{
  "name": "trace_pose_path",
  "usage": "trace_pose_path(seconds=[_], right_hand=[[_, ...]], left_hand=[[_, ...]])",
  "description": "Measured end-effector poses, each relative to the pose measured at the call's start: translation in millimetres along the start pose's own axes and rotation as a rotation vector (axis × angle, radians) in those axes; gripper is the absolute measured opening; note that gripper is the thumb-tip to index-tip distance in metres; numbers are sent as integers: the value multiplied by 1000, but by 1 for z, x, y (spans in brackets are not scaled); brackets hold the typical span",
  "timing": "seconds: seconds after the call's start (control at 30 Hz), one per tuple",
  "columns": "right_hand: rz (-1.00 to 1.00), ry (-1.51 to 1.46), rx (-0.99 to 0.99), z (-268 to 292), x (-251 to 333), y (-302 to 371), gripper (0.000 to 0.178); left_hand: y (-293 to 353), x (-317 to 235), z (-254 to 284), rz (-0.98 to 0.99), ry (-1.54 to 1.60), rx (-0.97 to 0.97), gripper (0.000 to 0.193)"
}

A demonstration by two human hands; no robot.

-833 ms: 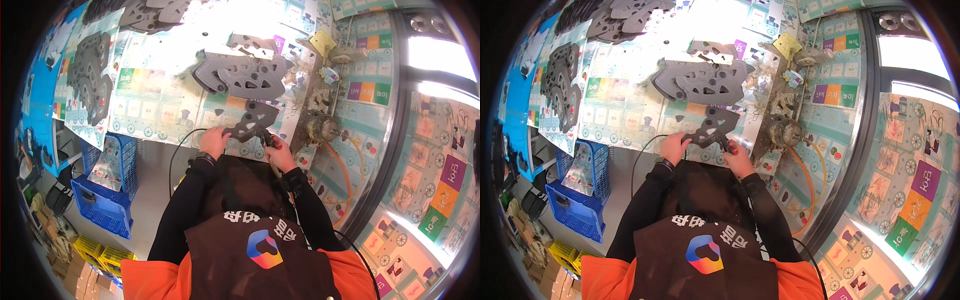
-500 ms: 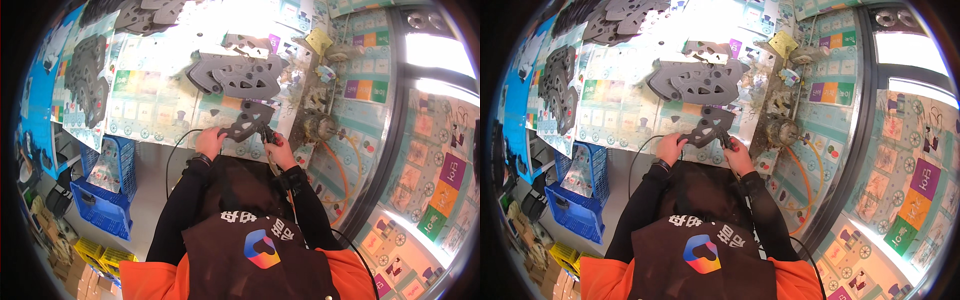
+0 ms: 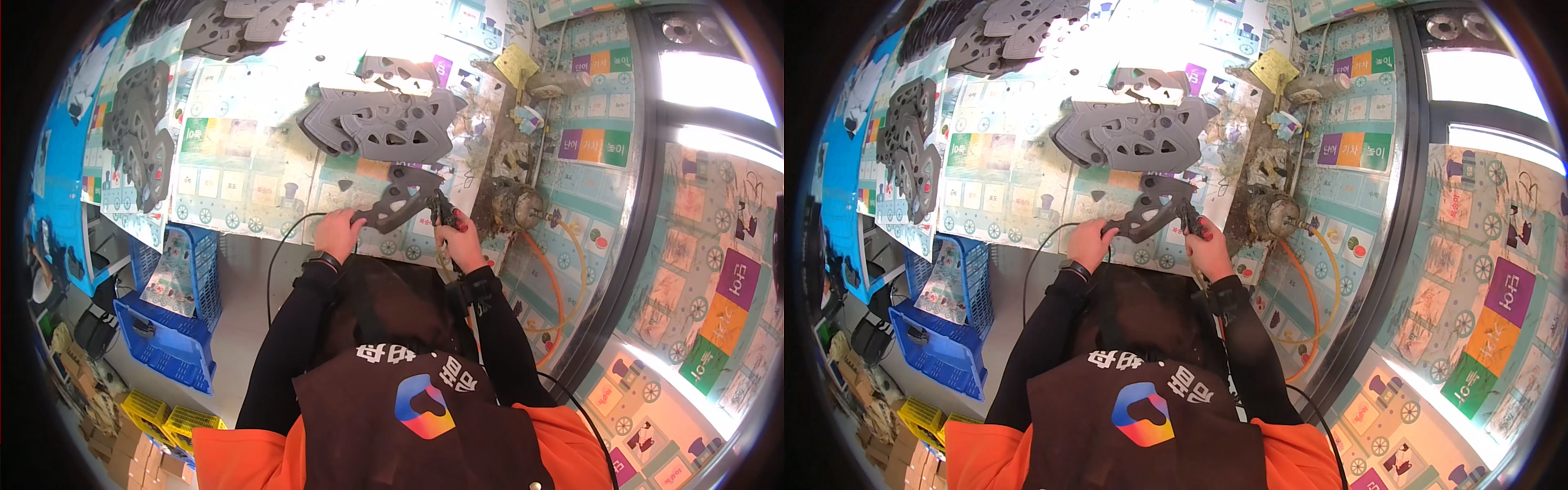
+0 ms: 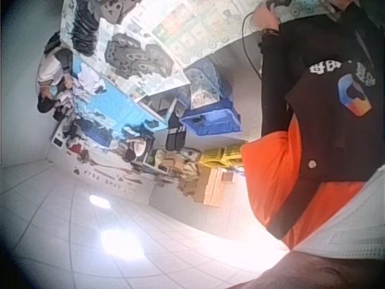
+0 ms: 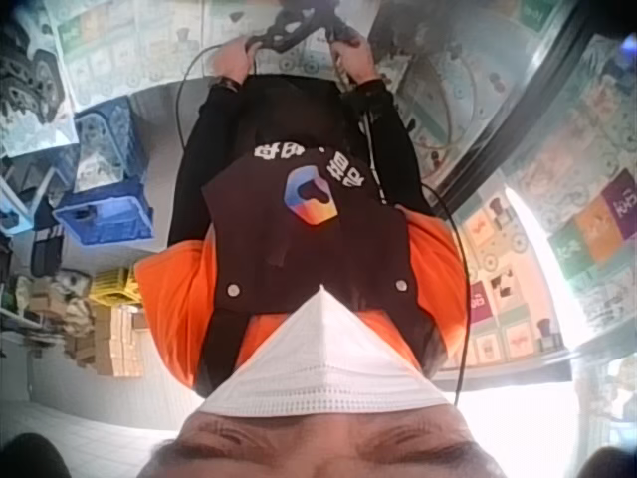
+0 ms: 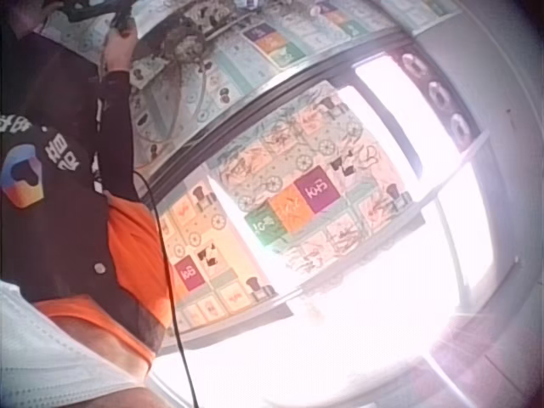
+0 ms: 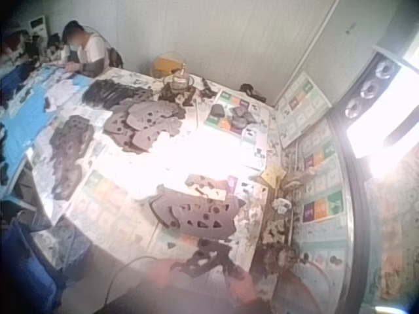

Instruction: The person is using a handheld hot air blower and an adhesive applicator tool to bond components of a shoe upper.

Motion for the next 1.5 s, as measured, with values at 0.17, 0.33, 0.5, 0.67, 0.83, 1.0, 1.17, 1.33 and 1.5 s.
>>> trace_pose_path(seconds=[0.17, 0.33, 0.5, 0.67, 0.83, 1.0, 1.17, 1.33, 1.5], right_hand=[[-8, -6, -40, 3, 1, -4, 14], [3, -61, -55, 4, 7, -4, 15], [2, -59, -47, 2, 14, -4, 15], [-10, -34, -31, -4, 14, -4, 14], [43, -55, -10, -11, 18, -3, 14], [-14, -87, 20, -15, 17, 0, 13], [-28, -50, 52, -19, 15, 1, 12], [-10, -48, 82, -18, 14, 2, 11], [-39, -28, 81, -12, 7, 5, 11]], left_hand=[[-1, -2, 2, 4, 5, 7, 29], [-1, -2, 3, 3, 3, -1, 29], [0, -1, 2, 1, 7, -9, 28], [0, 2, 0, 10, 11, -24, 28], [1, 3, 0, 9, 13, -43, 29], [1, 2, 1, 5, 44, -62, 29], [0, 2, 1, -5, 47, -52, 28], [1, 2, 1, 1, 41, -55, 27], [1, 3, 1, -3, 35, -59, 27]])
Point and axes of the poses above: each hand's wrist, its own y-axis away from the middle knuckle, its own z-axis out of the back of the hand, x = y × z, the point moved 6 cm from there along -y, towards the middle knuckle, and after that the axes turned 14 degrees about -x, right-handed, at the moved point
